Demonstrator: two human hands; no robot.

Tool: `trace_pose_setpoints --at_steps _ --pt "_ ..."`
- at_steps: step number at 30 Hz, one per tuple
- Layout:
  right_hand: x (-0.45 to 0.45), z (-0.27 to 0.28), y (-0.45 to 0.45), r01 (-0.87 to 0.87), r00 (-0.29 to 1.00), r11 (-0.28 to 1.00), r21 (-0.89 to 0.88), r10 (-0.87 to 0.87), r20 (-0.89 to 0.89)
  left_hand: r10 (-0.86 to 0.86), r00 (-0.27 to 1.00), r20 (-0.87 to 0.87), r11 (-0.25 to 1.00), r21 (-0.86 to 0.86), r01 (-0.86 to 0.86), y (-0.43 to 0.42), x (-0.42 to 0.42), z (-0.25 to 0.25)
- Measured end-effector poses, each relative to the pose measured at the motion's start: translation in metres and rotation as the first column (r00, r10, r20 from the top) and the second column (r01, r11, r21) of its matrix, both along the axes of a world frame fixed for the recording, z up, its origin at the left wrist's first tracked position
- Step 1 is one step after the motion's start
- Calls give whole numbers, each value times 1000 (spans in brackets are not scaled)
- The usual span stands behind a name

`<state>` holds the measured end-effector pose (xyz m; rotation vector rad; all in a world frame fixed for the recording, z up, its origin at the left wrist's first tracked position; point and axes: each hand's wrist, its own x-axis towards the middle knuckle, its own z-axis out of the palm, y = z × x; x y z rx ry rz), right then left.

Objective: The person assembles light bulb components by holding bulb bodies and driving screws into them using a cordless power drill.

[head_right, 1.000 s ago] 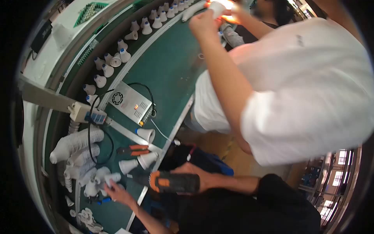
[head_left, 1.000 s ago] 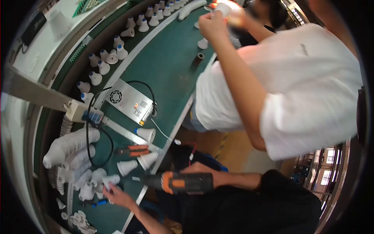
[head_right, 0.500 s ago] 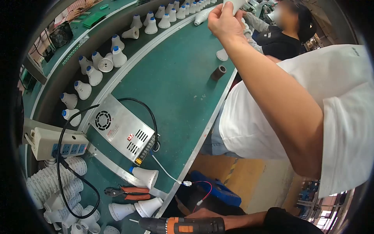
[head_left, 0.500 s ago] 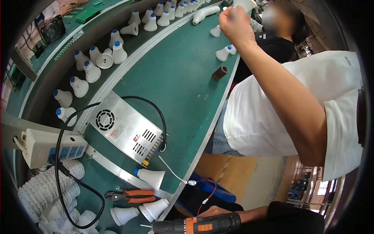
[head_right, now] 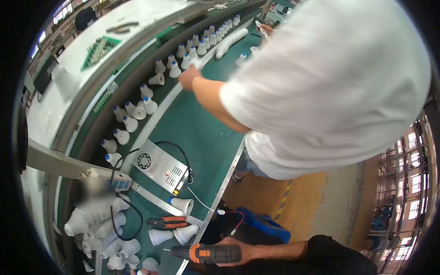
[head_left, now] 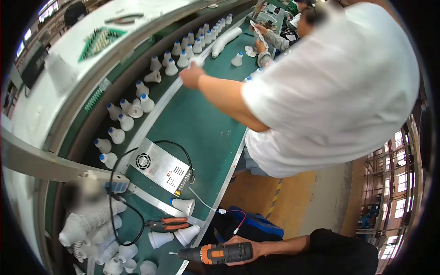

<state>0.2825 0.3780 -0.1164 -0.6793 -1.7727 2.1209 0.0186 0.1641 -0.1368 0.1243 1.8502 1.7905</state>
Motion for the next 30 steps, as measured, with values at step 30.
trace_pose_setpoints --at_steps 30 --pt "-29 158 38 -210 968 776 595 251 14 -136 718 683 731 558 -393 101 0 126"
